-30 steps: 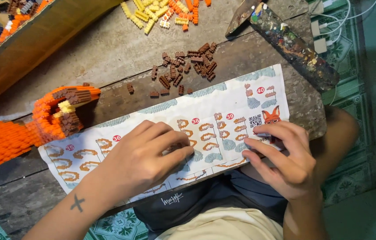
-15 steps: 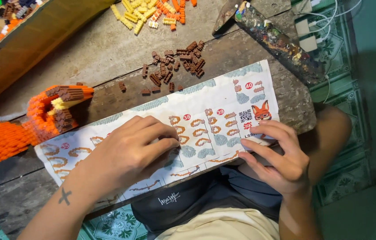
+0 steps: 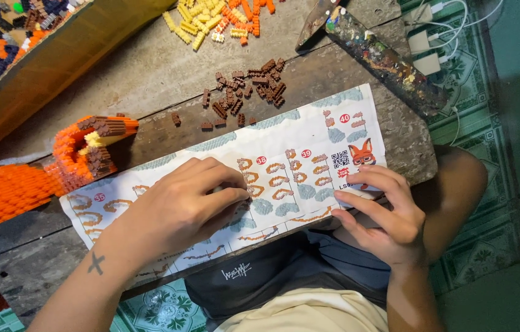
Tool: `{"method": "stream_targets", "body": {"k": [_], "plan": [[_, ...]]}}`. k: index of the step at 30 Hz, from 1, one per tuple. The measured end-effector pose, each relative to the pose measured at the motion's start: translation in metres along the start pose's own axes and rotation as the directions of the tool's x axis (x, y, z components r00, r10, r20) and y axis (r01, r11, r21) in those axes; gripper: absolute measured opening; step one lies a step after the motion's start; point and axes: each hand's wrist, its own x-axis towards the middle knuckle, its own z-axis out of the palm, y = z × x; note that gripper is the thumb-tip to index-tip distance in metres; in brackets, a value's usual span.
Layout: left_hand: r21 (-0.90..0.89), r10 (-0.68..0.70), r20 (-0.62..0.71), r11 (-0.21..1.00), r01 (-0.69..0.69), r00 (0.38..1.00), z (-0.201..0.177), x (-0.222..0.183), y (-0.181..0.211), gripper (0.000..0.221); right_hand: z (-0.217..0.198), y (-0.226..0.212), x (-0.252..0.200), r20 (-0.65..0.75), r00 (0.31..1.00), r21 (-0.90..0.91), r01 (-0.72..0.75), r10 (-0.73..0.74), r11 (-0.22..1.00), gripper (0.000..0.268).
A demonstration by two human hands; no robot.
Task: Assembling a 3D character figure using small interlocking plastic blocks and a small hammer on a wooden surface.
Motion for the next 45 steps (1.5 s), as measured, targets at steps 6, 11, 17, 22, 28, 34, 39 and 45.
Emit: {"method": "stream_targets", "body": {"k": [6, 11, 17, 22, 28, 34, 39, 45], "plan": [[0.011, 0.057, -0.054, 0.998, -0.057, 0.997, 0.002, 0.004, 0.000, 0.011, 0.001, 0.000, -0.001, 0.002, 1.000, 0.009, -0.006, 0.006, 1.000, 0.019], [0.034, 0.051, -0.056, 0.998, -0.049, 0.997, 0.004, 0.002, 0.001, 0.013, -0.003, -0.002, 0.005, 0.019, 1.000, 0.005, 0.006, -0.006, 1.000, 0.019], [0.053, 0.028, -0.048, 0.998, -0.026, 0.998, 0.005, 0.001, 0.004, 0.014, -0.009, -0.007, 0.014, 0.063, 0.998, -0.014, -0.014, 0.015, 1.000, 0.012], [0.062, 0.025, -0.058, 0.998, -0.021, 0.998, 0.007, 0.002, 0.003, 0.014, -0.020, -0.018, 0.048, 0.124, 0.992, -0.045, -0.010, 0.015, 0.999, 0.005], [0.069, 0.041, -0.133, 0.997, -0.032, 0.990, 0.012, -0.001, 0.001, 0.015, -0.026, -0.023, 0.100, 0.308, 0.947, -0.025, 0.110, -0.097, 0.994, 0.013], [-0.101, -0.049, -0.188, 0.994, 0.030, 0.981, 0.015, -0.003, 0.002, 0.009, 0.008, -0.040, 0.151, 0.313, 0.932, -0.021, 0.202, -0.186, 0.979, 0.013], [-0.339, -0.188, -0.207, 0.934, 0.110, 0.960, -0.001, 0.002, 0.015, 0.009, 0.031, -0.049, 0.173, 0.401, 0.912, -0.181, 0.171, -0.086, 0.969, 0.019], [-0.339, -0.208, -0.265, 0.934, 0.111, 0.941, 0.000, 0.004, 0.018, 0.014, 0.016, -0.036, 0.176, 0.342, 0.919, 0.069, 0.182, -0.195, 0.981, 0.013]]}}
